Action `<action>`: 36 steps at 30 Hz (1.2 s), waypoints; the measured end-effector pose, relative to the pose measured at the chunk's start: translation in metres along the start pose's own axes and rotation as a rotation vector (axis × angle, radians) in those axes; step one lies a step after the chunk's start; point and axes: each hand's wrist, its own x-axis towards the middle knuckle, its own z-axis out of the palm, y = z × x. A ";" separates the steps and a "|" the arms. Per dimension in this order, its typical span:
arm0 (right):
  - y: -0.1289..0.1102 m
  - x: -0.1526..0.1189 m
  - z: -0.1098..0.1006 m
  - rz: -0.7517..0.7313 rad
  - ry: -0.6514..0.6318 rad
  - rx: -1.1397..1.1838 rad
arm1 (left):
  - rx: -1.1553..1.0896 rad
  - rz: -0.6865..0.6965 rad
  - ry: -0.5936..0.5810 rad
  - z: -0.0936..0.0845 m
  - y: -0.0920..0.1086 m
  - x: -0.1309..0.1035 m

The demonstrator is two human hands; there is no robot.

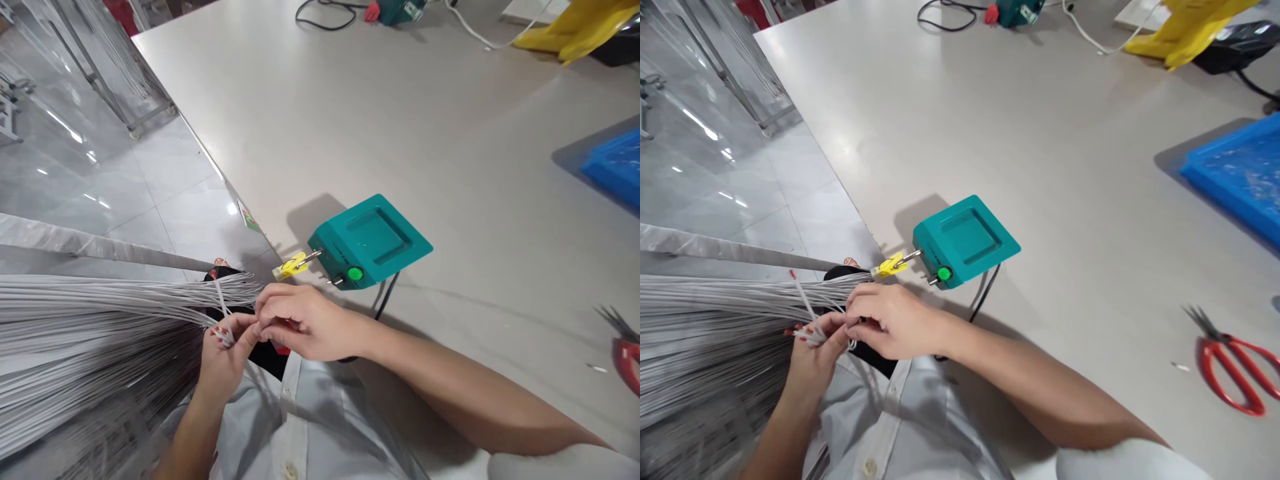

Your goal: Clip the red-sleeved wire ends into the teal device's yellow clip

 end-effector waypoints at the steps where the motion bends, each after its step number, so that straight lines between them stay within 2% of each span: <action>1: 0.000 -0.001 0.000 -0.026 -0.009 -0.017 | 0.008 0.002 0.034 -0.002 0.000 0.001; 4: 0.000 -0.002 0.001 -0.034 0.132 -0.052 | 0.002 0.005 0.122 -0.004 0.001 0.002; 7: 0.002 -0.002 0.004 0.020 0.248 -0.076 | 0.015 0.022 0.124 -0.003 0.001 0.001; 13: 0.004 -0.002 0.004 0.061 0.134 -0.153 | 0.045 0.073 0.056 0.001 0.003 -0.002; 17: 0.006 -0.003 0.003 -0.003 0.080 -0.249 | 0.106 0.073 0.021 0.002 0.004 -0.002; 21: 0.007 -0.005 0.004 -0.042 0.156 -0.268 | 0.052 0.066 0.054 0.003 0.002 -0.001; 26: 0.005 -0.003 0.003 -0.012 0.307 -0.128 | -0.012 0.018 0.105 0.004 0.000 -0.001; 29: 0.005 -0.002 0.002 0.023 0.271 -0.081 | -0.026 0.018 0.084 0.003 0.001 0.000; 33: 0.005 -0.003 0.000 0.083 0.088 -0.133 | 0.006 0.033 0.015 0.003 0.004 0.000; 36: 0.006 -0.003 0.000 0.022 0.039 -0.168 | 0.040 0.029 -0.024 0.002 0.003 -0.001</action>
